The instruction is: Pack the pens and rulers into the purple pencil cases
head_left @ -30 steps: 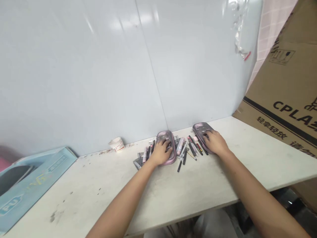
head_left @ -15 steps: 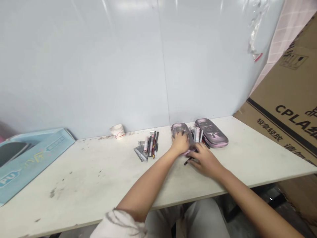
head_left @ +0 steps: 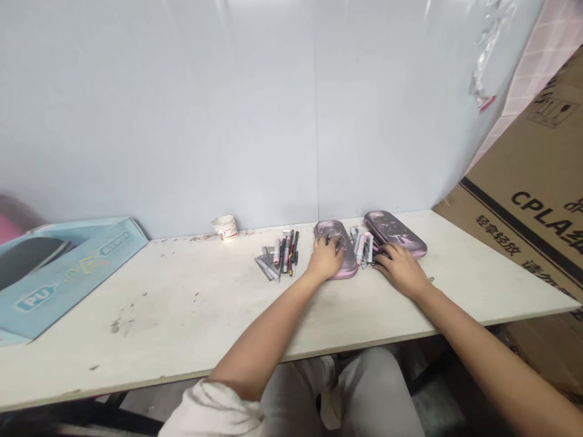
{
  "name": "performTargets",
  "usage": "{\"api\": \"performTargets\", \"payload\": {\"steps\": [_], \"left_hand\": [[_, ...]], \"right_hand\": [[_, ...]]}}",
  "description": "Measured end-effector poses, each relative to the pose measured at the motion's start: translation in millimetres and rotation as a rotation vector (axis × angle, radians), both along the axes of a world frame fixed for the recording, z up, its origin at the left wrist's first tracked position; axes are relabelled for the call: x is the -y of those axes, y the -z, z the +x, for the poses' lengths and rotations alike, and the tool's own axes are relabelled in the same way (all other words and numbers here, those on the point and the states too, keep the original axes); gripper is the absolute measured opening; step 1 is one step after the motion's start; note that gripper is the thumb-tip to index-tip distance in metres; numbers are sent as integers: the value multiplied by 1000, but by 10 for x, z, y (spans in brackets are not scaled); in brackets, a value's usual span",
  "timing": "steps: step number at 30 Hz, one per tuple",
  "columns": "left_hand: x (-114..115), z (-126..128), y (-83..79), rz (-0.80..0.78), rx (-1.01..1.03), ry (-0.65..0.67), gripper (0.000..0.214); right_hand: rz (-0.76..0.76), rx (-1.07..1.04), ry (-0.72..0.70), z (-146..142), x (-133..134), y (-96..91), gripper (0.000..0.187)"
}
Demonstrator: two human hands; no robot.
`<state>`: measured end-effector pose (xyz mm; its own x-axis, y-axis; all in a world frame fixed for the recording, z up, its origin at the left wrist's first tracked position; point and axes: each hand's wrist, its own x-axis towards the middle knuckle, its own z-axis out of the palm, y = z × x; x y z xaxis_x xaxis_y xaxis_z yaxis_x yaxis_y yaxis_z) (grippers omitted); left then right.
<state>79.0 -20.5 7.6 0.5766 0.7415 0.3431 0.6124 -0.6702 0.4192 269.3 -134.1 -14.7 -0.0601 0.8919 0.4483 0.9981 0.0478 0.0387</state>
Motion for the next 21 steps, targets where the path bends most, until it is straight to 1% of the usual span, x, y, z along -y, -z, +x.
{"api": "performTargets", "payload": {"steps": [2, 4, 6, 8, 11, 14, 16, 18, 19, 21], "left_hand": [[42, -42, 12, -59, 51, -101, 56], [68, -77, 27, -153, 92, -159, 66], [70, -104, 42, -230, 141, -163, 69], [54, -133, 51, -265, 201, -137, 67], [19, -203, 25, -251, 297, -88, 60], [-5, -307, -55, -164, 397, -49, 61], [-17, -380, -125, -115, 475, -80, 68], [-23, -449, -199, -129, 582, -119, 76], [-21, -483, -240, -157, 645, -113, 78], [-3, -552, -333, -213, 759, -36, 73]], "right_hand": [[2, -49, 47, -132, -13, -47, 35], [-44, -125, 103, -335, -36, -97, 40], [-141, -208, 163, -557, -64, -141, 46], [-221, -280, 217, -747, -91, -175, 50], [-227, -355, 241, -923, -111, -212, 52], [-172, -417, 208, -1004, -115, -236, 51], [-96, -459, 165, -1045, -124, -236, 50], [23, -508, 99, -1089, -150, -223, 50], [93, -528, 55, -1110, -170, -216, 49], [223, -547, -41, -1145, -224, -210, 48]]}}
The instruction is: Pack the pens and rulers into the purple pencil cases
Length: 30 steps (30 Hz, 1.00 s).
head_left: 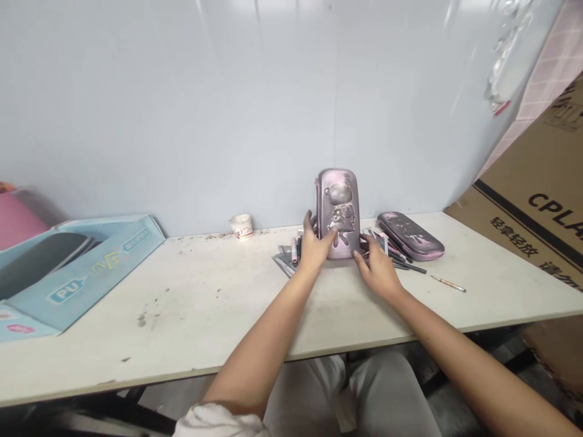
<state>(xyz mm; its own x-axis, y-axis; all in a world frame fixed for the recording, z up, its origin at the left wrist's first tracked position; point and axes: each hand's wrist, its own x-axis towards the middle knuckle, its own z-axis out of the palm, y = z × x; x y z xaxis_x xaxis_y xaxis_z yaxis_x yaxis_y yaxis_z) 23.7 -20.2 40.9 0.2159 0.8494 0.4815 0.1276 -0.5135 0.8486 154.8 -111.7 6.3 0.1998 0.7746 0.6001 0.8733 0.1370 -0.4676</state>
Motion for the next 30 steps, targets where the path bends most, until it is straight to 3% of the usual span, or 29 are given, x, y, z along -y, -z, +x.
{"api": "performTargets", "payload": {"steps": [2, 4, 8, 12, 15, 18, 22, 30], "left_hand": [[34, -83, -113, 30, 63, 70, 60], [72, -186, -230, 108, 45, 55, 52], [101, -443, -340, 346, -212, -179, 51], [59, -666, -155, 490, -518, -407, 46], [12, -744, 17, 520, -608, -479, 47], [-27, -752, 80, 560, -634, -532, 46], [-63, -721, 81, 608, -674, -504, 45], [-12, -611, 116, 702, -760, -437, 46]], "right_hand": [[96, 21, -54, -20, -71, -22, 47], [131, 57, -85, -23, -155, -71, 42], [193, 70, -50, 1, -329, -152, 32], [275, -26, 31, 26, -448, -69, 27], [300, -87, 65, 31, -455, 11, 23], [349, -109, 66, 0, -402, 12, 23], [411, -72, 40, -99, -336, -25, 23], [407, 36, 143, -154, -326, -16, 30]]}}
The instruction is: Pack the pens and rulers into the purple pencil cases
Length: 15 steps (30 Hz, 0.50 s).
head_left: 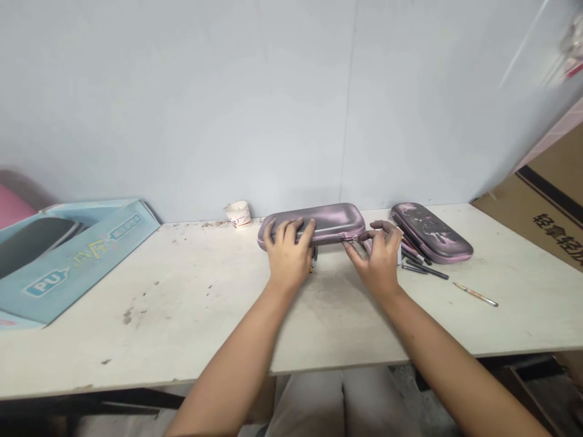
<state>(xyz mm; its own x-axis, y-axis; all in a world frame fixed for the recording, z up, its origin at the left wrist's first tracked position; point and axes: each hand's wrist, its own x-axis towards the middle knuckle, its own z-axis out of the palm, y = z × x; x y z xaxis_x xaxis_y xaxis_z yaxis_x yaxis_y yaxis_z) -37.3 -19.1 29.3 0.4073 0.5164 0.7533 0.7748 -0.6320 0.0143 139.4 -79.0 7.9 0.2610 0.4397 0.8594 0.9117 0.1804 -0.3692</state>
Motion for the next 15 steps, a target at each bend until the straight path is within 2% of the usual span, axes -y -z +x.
{"api": "performTargets", "payload": {"steps": [7, 15], "left_hand": [[3, 5, 4, 53, -37, -27, 46], [-16, -12, 23, 44, -7, 13, 48]], "right_hand": [[-40, 44, 27, 10, 38, -3, 10], [44, 67, -19, 49, 18, 21, 8]]}}
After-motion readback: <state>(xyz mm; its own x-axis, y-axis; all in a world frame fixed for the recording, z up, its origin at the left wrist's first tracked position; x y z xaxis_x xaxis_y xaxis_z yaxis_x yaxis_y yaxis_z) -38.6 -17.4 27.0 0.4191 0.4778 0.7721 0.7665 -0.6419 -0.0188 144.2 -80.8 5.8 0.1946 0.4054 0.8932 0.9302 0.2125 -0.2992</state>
